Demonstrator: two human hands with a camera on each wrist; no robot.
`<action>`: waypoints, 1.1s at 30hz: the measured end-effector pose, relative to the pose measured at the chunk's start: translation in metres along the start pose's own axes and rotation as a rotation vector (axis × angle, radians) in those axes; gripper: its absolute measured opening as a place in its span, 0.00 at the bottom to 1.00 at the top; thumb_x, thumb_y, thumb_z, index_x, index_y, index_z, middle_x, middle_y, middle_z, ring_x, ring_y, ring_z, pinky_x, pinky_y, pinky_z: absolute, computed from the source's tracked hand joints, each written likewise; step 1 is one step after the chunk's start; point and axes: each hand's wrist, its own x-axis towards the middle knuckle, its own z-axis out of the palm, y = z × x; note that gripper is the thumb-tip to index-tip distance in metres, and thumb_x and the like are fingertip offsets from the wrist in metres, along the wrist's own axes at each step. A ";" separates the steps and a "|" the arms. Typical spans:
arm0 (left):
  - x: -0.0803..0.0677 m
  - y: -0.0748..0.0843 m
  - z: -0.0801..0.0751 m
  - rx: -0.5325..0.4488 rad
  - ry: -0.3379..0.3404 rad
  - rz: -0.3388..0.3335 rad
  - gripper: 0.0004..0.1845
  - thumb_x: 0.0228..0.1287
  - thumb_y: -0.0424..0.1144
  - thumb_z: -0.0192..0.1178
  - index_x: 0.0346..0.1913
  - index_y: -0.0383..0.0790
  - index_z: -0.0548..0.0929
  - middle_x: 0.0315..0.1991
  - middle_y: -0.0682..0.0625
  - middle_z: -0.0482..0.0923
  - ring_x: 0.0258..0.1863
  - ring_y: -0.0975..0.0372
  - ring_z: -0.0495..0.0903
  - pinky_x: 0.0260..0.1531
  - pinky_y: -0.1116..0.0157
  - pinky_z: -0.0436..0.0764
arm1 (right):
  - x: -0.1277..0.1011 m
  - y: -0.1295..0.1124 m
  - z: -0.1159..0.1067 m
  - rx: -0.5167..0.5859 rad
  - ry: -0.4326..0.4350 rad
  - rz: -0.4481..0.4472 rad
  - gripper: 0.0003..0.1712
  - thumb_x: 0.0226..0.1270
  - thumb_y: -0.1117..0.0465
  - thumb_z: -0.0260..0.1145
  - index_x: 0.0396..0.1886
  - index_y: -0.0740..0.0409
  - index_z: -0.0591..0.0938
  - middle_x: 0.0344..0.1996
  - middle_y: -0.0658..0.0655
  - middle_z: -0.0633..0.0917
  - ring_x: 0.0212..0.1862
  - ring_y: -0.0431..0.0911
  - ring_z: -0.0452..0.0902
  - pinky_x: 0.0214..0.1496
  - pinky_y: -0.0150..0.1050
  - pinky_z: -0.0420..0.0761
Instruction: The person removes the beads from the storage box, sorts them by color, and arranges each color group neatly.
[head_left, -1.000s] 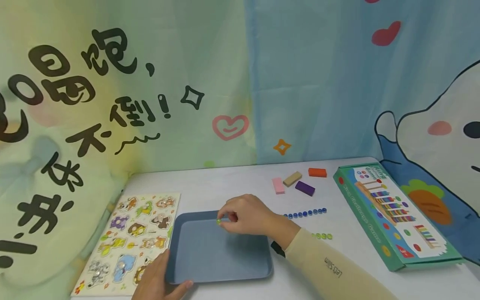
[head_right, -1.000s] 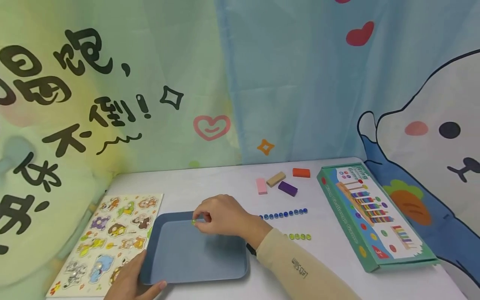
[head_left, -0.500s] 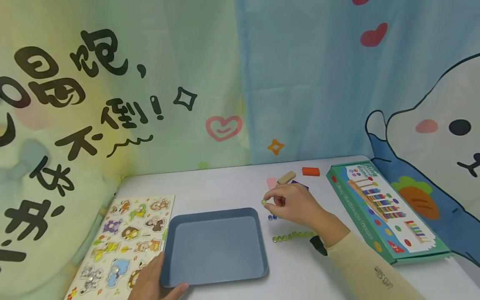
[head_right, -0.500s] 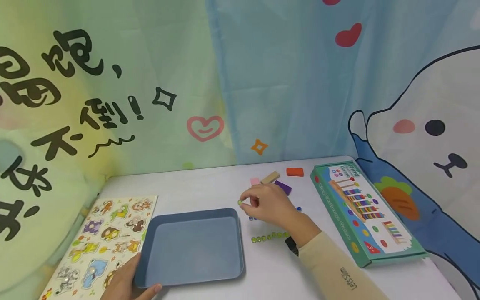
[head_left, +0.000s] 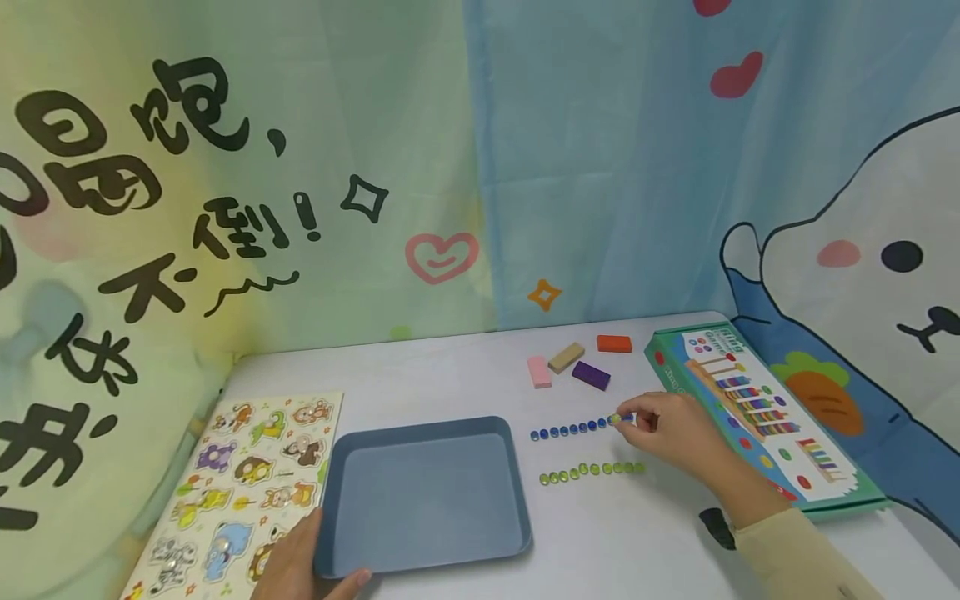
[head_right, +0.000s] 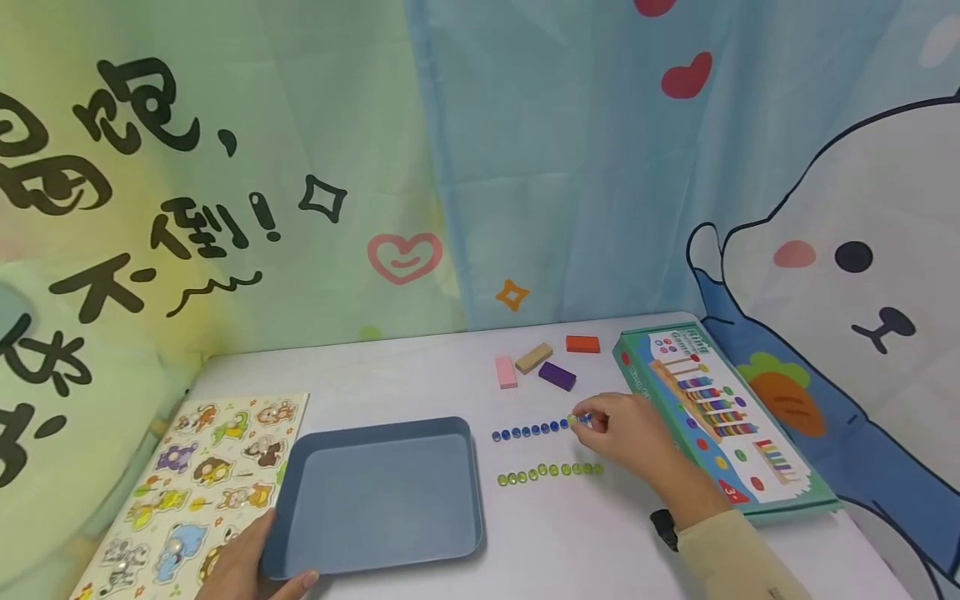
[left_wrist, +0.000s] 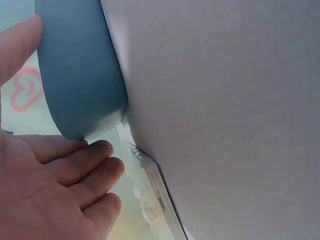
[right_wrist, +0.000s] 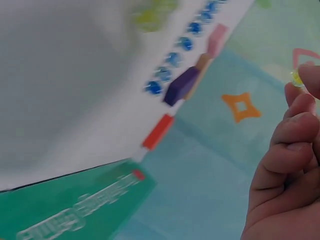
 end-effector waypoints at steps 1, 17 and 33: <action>0.000 0.000 0.000 0.005 -0.006 -0.013 0.66 0.53 0.78 0.67 0.79 0.29 0.60 0.74 0.31 0.70 0.71 0.35 0.72 0.71 0.35 0.72 | -0.003 0.003 -0.001 -0.015 -0.015 0.021 0.07 0.63 0.60 0.78 0.40 0.54 0.92 0.18 0.43 0.73 0.24 0.36 0.66 0.24 0.28 0.66; 0.000 0.001 0.001 0.035 -0.043 -0.065 0.69 0.52 0.80 0.65 0.79 0.27 0.57 0.76 0.29 0.65 0.73 0.32 0.67 0.72 0.34 0.70 | -0.032 0.036 0.005 -0.102 -0.257 0.278 0.10 0.64 0.55 0.76 0.43 0.52 0.91 0.20 0.47 0.76 0.28 0.43 0.70 0.26 0.32 0.63; 0.001 0.000 0.004 0.052 -0.050 -0.088 0.71 0.52 0.81 0.65 0.79 0.24 0.56 0.75 0.24 0.63 0.74 0.29 0.65 0.73 0.33 0.68 | -0.043 0.044 0.016 -0.136 -0.260 0.232 0.06 0.62 0.56 0.76 0.38 0.51 0.91 0.17 0.44 0.75 0.26 0.41 0.68 0.27 0.33 0.63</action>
